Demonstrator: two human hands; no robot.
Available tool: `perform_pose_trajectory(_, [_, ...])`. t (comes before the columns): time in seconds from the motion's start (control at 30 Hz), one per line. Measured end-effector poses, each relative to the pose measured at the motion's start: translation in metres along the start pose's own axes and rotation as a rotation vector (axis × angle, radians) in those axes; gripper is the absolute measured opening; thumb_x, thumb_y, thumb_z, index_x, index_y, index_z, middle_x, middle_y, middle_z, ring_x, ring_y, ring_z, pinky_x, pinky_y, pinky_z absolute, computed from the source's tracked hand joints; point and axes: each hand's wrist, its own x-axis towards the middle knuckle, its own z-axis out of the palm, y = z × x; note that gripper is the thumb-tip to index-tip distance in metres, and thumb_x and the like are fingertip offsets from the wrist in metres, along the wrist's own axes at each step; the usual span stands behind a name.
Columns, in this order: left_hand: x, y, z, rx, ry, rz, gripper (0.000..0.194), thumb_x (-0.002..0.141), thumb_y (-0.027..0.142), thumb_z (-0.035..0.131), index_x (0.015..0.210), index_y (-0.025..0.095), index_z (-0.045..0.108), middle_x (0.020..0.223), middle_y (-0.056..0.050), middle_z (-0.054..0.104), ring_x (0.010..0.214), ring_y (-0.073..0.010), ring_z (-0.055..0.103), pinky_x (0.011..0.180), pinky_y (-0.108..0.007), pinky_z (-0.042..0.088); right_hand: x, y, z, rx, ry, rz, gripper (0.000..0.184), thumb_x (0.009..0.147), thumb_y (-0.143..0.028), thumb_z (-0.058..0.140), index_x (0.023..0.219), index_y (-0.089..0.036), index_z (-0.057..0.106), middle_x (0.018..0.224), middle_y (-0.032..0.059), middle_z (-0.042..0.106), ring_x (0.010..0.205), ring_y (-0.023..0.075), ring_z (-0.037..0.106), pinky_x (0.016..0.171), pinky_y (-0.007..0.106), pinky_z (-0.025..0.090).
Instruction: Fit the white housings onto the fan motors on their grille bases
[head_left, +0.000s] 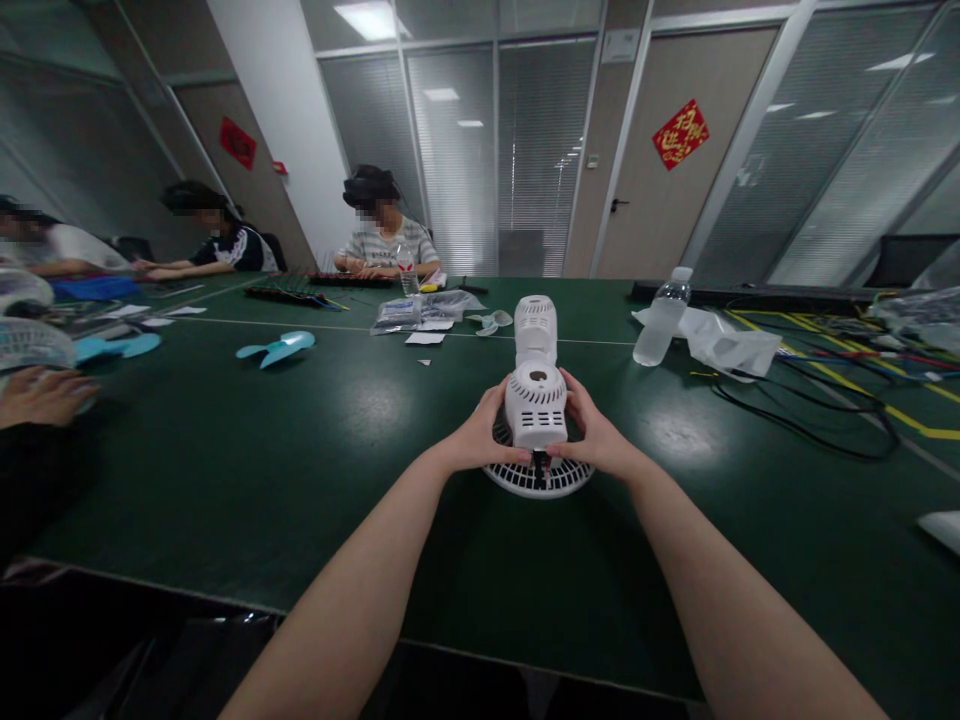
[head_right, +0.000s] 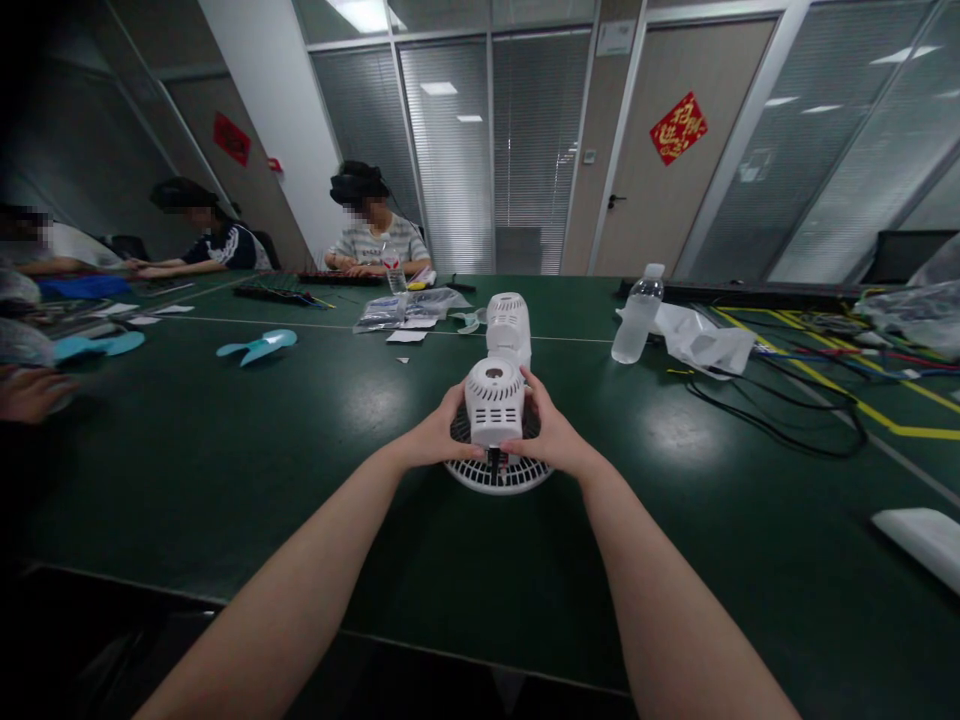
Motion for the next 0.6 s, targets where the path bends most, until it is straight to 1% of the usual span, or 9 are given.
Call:
perform_pose_trajectory(0.1, [0.0001,0.0007,-0.0012,-0.042,-0.011,-0.023,0.123,0.065,0.043,0.088,0.159,0.025,0.011,0.164,-0.017,0.025,0.151,-0.0402,0.024,0.123,-0.063,0.020,-0.0005,0.0002,-0.0011,0.001,-0.002,0.020,0.118,0.067,-0.034,0.090,0.158,-0.036,0.015,0.159,0.0107,0.035,0.151,0.0372,0.030,0.123,0.062,0.023])
perform_pose_trajectory(0.17, [0.0001,0.0006,-0.0017,-0.098,-0.019,-0.022,0.124,0.066,0.041,0.088,0.159,0.026,0.008,0.163,-0.018,0.028,0.151,-0.0392,0.027,0.123,-0.062,0.022,-0.0008,0.0010,-0.0019,0.002,-0.001,0.043,0.113,0.067,-0.034,0.089,0.156,-0.035,0.020,0.159,0.0106,0.036,0.151,0.0371,0.028,0.123,0.063,0.023])
perform_pose_trajectory(0.23, [0.0000,-0.0001,-0.0024,-0.114,-0.031,-0.029,0.120,0.066,0.040,0.087,0.158,0.025,0.011,0.160,-0.018,0.032,0.149,-0.0388,0.031,0.122,-0.063,0.025,-0.0009,0.0021,-0.0020,0.016,0.004,0.059,0.111,0.067,-0.033,0.090,0.155,-0.034,0.023,0.158,0.0113,0.038,0.151,0.0370,0.029,0.123,0.063,0.023])
perform_pose_trajectory(0.37, [0.0001,-0.0020,-0.0032,-0.044,-0.034,-0.054,0.114,0.064,0.041,0.088,0.155,0.024,0.023,0.157,-0.017,0.035,0.145,-0.0404,0.036,0.119,-0.064,0.029,-0.0005,0.0031,-0.0003,0.051,0.005,0.034,0.110,0.066,-0.031,0.091,0.153,-0.031,0.023,0.158,0.0133,0.038,0.150,0.0361,0.032,0.123,0.061,0.026])
perform_pose_trajectory(0.47, [0.0007,-0.0038,-0.0024,-0.030,-0.028,-0.042,0.115,0.062,0.041,0.089,0.155,0.023,0.023,0.157,-0.017,0.036,0.144,-0.0410,0.036,0.118,-0.064,0.031,0.0000,0.0028,-0.0009,0.039,-0.008,0.022,0.111,0.065,-0.030,0.091,0.153,-0.031,0.022,0.158,0.0136,0.037,0.150,0.0356,0.033,0.123,0.060,0.025])
perform_pose_trajectory(0.6, [0.0019,-0.0047,-0.0003,-0.005,-0.017,-0.027,0.117,0.062,0.041,0.088,0.156,0.023,0.022,0.157,-0.018,0.035,0.145,-0.0416,0.035,0.119,-0.065,0.027,0.0001,0.0017,-0.0037,0.003,-0.033,0.016,0.113,0.066,-0.031,0.091,0.154,-0.032,0.019,0.160,0.0127,0.035,0.151,0.0351,0.031,0.124,0.060,0.023])
